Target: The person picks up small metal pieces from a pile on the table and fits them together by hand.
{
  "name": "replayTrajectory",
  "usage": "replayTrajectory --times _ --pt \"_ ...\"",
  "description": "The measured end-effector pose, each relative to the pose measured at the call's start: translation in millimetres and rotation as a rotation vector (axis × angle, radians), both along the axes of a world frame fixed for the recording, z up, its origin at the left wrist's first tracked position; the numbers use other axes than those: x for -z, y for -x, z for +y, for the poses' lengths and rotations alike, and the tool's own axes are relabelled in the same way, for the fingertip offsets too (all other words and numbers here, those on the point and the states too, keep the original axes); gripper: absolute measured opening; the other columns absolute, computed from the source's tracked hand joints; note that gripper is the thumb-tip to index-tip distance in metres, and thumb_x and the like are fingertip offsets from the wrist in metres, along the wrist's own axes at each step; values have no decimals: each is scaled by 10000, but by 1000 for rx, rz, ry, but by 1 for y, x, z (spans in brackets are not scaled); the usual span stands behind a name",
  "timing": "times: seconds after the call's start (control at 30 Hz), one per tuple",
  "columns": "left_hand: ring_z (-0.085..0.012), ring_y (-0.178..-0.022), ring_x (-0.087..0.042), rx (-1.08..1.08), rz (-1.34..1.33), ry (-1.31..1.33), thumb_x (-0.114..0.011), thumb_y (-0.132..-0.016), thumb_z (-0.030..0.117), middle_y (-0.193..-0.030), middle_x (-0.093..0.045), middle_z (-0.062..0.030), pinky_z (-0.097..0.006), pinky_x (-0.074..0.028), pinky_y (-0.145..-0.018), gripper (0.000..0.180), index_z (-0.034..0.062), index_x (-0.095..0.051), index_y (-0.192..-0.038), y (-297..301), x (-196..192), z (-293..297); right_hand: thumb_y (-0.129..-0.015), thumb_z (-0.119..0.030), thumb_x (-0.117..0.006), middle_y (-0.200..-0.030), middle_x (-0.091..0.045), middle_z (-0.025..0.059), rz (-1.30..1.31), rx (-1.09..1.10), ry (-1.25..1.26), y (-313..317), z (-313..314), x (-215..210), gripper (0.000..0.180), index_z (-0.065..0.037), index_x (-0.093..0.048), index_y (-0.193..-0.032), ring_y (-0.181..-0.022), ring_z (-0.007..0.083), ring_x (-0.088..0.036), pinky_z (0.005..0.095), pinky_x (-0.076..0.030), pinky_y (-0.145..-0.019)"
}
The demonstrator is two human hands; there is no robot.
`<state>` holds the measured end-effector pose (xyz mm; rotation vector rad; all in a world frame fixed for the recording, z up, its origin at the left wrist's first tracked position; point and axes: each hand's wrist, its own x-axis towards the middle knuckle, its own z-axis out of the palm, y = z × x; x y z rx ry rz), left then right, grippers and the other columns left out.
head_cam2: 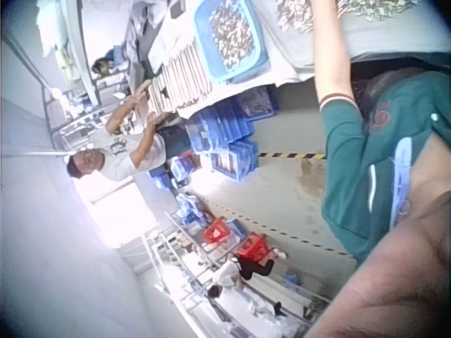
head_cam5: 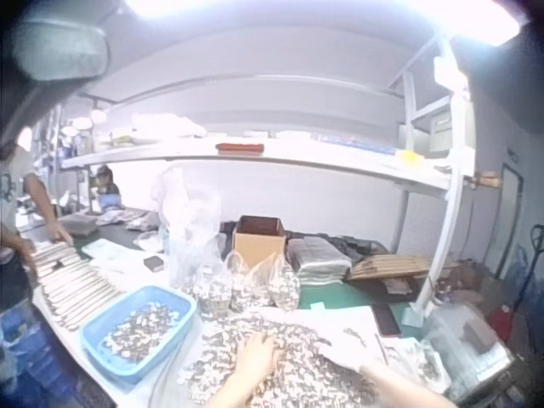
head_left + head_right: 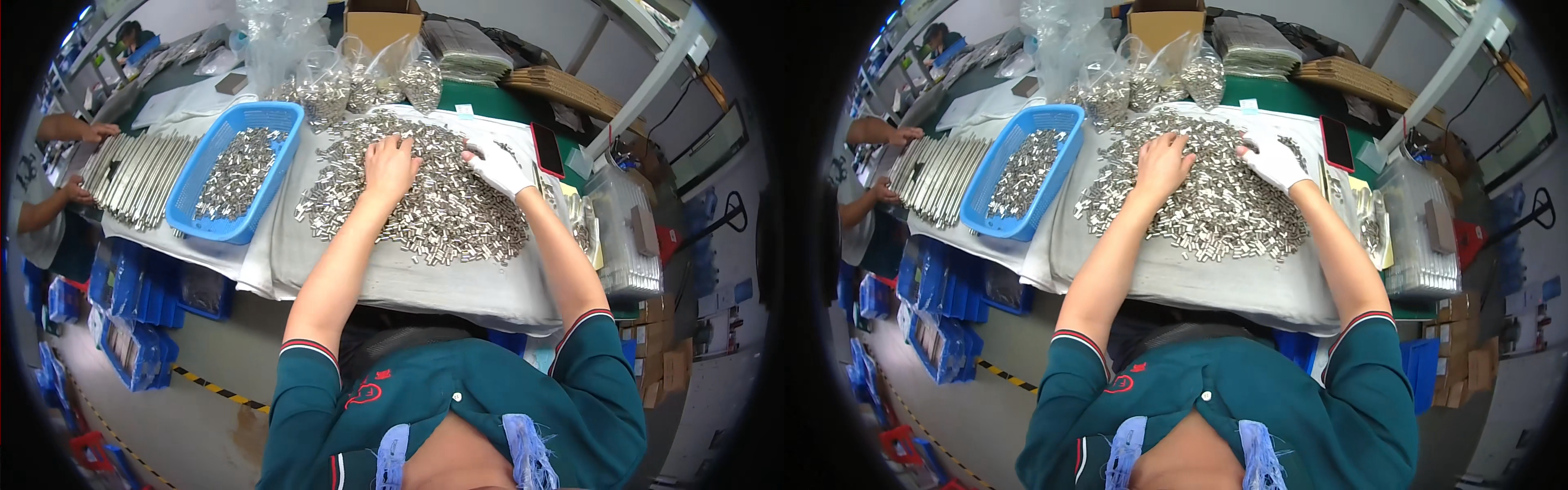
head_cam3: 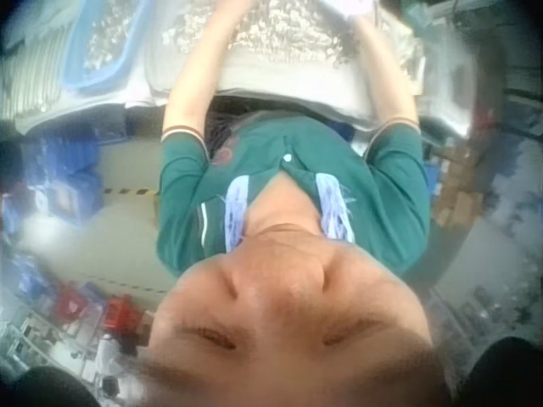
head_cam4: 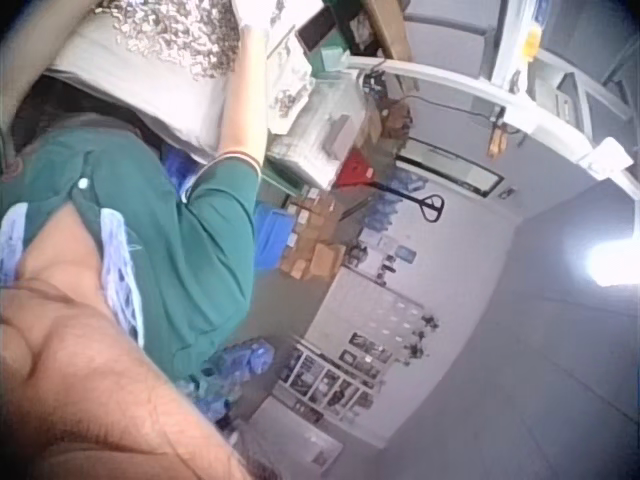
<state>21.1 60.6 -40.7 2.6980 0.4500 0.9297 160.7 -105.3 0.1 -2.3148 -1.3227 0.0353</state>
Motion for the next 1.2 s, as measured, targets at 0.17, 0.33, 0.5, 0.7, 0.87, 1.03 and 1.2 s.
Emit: replayTrajectory --times 0.17,0.33,0.5,0.7,0.87,1.03,1.2 --pt "-299 -983 -520 89 109 -28 -567 -784 294 -1085 -534 -142 -405 -400 -841 380 94 -535 -1106 -23 -5 -6 -858 -436 -411 -1181 -511 131 48 -12 -26 7 10 18 495 -79 -475 -1194 -1091 296 -473 336 -358 -926" --pt "-307 -985 -502 289 327 114 -485 -843 283 -1016 -552 -137 -387 -394 -842 317 99 -542 -1095 -26 -17 -4 -883 -391 -394 -1130 -541 144 236 -117 -154 11 11 20 436 -76 -513 -1159 -1041 302 -509 329 -389 -882" --pt "-290 -901 -561 478 363 254 -503 -831 191 -975 -591 -145 -352 -429 -786 244 39 -558 -1014 -8 -25 5 -887 -391 -399 -1133 -548 127 347 -178 -116 28 2 12 432 -66 -533 -1138 -1052 271 -509 309 -383 -896" --pt "-290 -922 -558 472 410 299 -584 -759 196 -956 -605 -128 -362 -430 -803 239 49 -569 -946 26 -50 -2 -891 -363 -405 -1138 -545 120 446 -294 -118 49 -7 5 406 -77 -517 -1157 -1053 254 -510 307 -368 -915" --pt "-265 -886 -570 439 423 346 -592 -754 162 -909 -607 -116 -350 -444 -785 205 64 -581 -935 47 -58 -6 -887 -315 -432 -1134 -544 133 477 -319 -184 63 -11 -1 388 -55 -506 -1165 -1050 236 -509 304 -365 -915" --pt "-268 -879 -570 478 384 97 -596 -715 161 -869 -604 -94 -381 -448 -762 175 90 -599 -875 36 -52 -23 -844 -251 -540 -1109 -559 82 460 -131 -201 76 -37 -20 372 -37 -524 -1148 -1041 166 -504 271 -363 -912" --pt "-258 -792 -590 483 432 51 -600 -722 182 -790 -609 -84 -379 -455 -690 140 85 -594 -823 22 -49 -28 -757 -186 -619 -1007 -568 131 -36 -151 -245 81 -43 -20 311 -54 -582 -1037 -988 291 -523 344 -398 -869"
